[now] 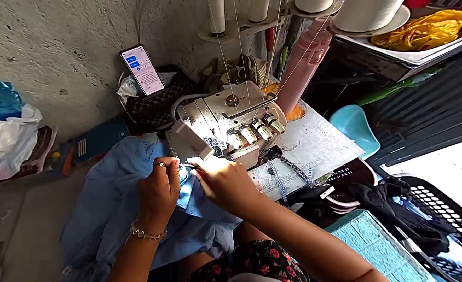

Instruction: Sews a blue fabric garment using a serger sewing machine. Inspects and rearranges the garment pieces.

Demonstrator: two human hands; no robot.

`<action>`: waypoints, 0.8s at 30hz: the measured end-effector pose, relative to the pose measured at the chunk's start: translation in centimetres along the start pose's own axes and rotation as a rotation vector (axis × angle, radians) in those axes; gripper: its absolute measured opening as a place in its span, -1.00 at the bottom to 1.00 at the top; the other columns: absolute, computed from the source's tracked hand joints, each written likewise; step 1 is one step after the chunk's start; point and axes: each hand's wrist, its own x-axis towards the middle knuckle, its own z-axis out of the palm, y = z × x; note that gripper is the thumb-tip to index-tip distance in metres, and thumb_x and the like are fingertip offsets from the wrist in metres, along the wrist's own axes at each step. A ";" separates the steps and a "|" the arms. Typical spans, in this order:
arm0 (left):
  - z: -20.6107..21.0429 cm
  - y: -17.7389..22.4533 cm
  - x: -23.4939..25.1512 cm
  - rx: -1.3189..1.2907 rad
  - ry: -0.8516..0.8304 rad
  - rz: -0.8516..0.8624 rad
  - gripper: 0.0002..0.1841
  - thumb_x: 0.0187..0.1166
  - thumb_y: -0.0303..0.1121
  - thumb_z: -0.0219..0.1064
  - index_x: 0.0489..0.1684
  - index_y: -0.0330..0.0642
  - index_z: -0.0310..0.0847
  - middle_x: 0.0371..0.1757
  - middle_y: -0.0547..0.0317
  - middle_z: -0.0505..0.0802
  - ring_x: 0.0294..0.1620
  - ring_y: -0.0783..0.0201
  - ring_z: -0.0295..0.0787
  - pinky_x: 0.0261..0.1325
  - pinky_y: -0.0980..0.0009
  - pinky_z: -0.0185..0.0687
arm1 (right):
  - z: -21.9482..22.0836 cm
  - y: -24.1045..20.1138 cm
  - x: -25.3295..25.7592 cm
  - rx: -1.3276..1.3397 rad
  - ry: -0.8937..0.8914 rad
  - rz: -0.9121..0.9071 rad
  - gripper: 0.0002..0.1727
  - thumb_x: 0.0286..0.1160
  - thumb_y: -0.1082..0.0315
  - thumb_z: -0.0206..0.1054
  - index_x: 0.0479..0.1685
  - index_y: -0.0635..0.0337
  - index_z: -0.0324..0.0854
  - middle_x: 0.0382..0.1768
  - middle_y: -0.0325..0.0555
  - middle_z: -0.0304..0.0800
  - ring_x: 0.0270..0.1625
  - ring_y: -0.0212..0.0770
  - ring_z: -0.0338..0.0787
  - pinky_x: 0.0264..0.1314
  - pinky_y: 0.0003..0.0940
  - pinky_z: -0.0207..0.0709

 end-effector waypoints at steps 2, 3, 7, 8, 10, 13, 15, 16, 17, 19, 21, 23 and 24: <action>0.0 0.1 -0.1 0.005 0.000 0.001 -0.70 0.80 -0.32 0.06 -0.12 -0.41 0.58 -0.56 -0.05 0.69 -0.61 0.24 0.62 -0.50 0.41 0.50 | 0.3 -0.5 0.4 -0.014 -0.011 -0.009 -0.75 0.59 0.24 0.29 -0.05 0.10 0.88 -0.57 -0.11 0.73 -0.52 -0.08 0.77 -0.57 -0.16 0.52; 0.0 0.1 -0.1 0.003 0.000 0.001 -0.71 0.80 -0.32 0.07 -0.12 -0.40 0.58 -0.56 -0.04 0.70 -0.60 0.25 0.62 -0.49 0.42 0.50 | 0.4 -0.6 0.6 -0.019 -0.014 -0.012 -0.75 0.60 0.24 0.29 -0.05 0.09 0.87 -0.60 -0.11 0.72 -0.54 -0.07 0.76 -0.58 -0.15 0.51; 0.1 0.1 -0.1 0.007 0.018 0.016 -0.72 0.80 -0.33 0.08 -0.11 -0.41 0.58 -0.55 -0.07 0.71 -0.60 0.25 0.64 -0.48 0.43 0.51 | 0.9 -0.7 0.6 -0.039 0.023 -0.036 -0.80 0.57 0.29 0.30 -0.15 0.09 0.86 -0.63 -0.14 0.71 -0.56 -0.08 0.75 -0.61 -0.19 0.49; 0.1 0.1 -0.1 0.012 0.021 0.021 -0.72 0.81 -0.33 0.07 -0.11 -0.41 0.56 -0.54 -0.07 0.70 -0.59 0.24 0.64 -0.48 0.43 0.50 | 0.8 -0.6 0.5 -0.056 0.042 -0.039 -0.81 0.55 0.30 0.31 -0.18 0.08 0.87 -0.64 -0.14 0.70 -0.57 -0.09 0.75 -0.63 -0.20 0.48; 0.1 -0.1 -0.2 0.015 0.032 0.030 -0.72 0.81 -0.33 0.06 -0.11 -0.41 0.56 -0.53 -0.08 0.71 -0.59 0.23 0.64 -0.48 0.43 0.50 | 0.1 -0.2 0.1 -0.124 0.067 -0.037 -0.81 0.51 0.32 0.34 -0.22 0.10 0.89 -0.62 -0.11 0.69 -0.56 -0.06 0.76 -0.66 -0.18 0.48; 0.1 -0.4 -0.2 0.022 0.038 0.040 -0.73 0.81 -0.34 0.05 -0.10 -0.39 0.57 -0.53 -0.08 0.73 -0.57 0.22 0.67 -0.48 0.42 0.52 | -0.4 1.2 -1.0 -0.278 0.049 -0.059 -0.84 0.38 0.38 0.39 -0.20 0.18 0.87 -0.40 0.01 0.80 -0.45 0.00 0.81 -0.59 -0.16 0.58; 0.1 -0.4 -0.2 0.019 0.039 0.044 -0.73 0.81 -0.35 0.06 -0.10 -0.38 0.58 -0.53 -0.07 0.73 -0.57 0.22 0.67 -0.48 0.41 0.52 | 0.0 1.9 -1.4 -0.321 0.000 -0.078 -0.79 0.40 0.39 0.38 -0.07 0.18 0.87 -0.24 0.09 0.81 -0.42 0.02 0.80 -0.54 -0.17 0.60; 0.2 -0.3 -0.1 0.017 0.041 0.046 -0.74 0.81 -0.35 0.05 -0.11 -0.38 0.57 -0.54 -0.07 0.72 -0.58 0.22 0.66 -0.49 0.41 0.50 | 0.4 2.0 -1.5 -0.317 -0.011 -0.088 -0.78 0.44 0.39 0.37 -0.03 0.17 0.86 -0.18 0.12 0.79 -0.44 0.02 0.79 -0.54 -0.18 0.60; 0.2 -0.3 0.0 0.015 0.041 0.048 -0.74 0.81 -0.35 0.06 -0.11 -0.38 0.57 -0.54 -0.07 0.71 -0.58 0.22 0.65 -0.49 0.41 0.49 | 0.8 2.0 -1.4 -0.302 -0.013 -0.098 -0.77 0.46 0.41 0.35 -0.02 0.17 0.87 -0.14 0.14 0.79 -0.44 0.01 0.78 -0.54 -0.19 0.60; 0.1 -0.2 0.1 -0.003 0.008 0.050 -0.72 0.79 -0.31 0.08 -0.12 -0.39 0.57 -0.55 -0.05 0.70 -0.60 0.21 0.63 -0.51 0.40 0.49 | 2.0 2.2 -1.1 -0.261 -0.003 -0.121 -0.73 0.44 0.47 0.32 -0.01 0.12 0.89 -0.11 0.11 0.84 -0.43 -0.01 0.79 -0.54 -0.20 0.59; -0.5 -0.7 -0.1 -0.045 -0.145 0.035 -0.59 0.66 -0.09 0.23 -0.14 -0.38 0.62 -0.52 0.03 0.70 -0.57 0.19 0.61 -0.48 0.31 0.51 | 2.5 2.4 -0.9 -0.215 0.019 -0.136 -0.77 0.37 0.50 0.36 -0.11 0.13 0.89 -0.12 0.08 0.90 -0.43 -0.01 0.83 -0.55 -0.16 0.62; -2.1 -1.4 -0.2 -0.057 -0.438 -0.021 -0.47 0.30 0.09 0.51 -0.21 -0.30 0.71 -0.37 0.02 0.82 -0.43 0.10 0.75 -0.35 0.09 0.65 | 1.9 2.3 -1.0 -0.169 0.009 -0.112 -0.79 0.41 0.47 0.38 -0.09 0.13 0.88 -0.17 0.09 0.85 -0.46 0.00 0.81 -0.57 -0.12 0.63; -3.5 -1.9 0.0 -0.060 -0.603 -0.047 -0.56 0.28 0.01 0.59 -0.20 -0.24 0.79 -0.35 0.01 0.86 -0.36 0.04 0.81 -0.26 -0.02 0.68 | 1.4 2.4 -1.3 -0.132 -0.004 -0.095 -0.79 0.49 0.40 0.36 -0.03 0.12 0.87 -0.18 0.08 0.81 -0.47 -0.01 0.80 -0.57 -0.12 0.62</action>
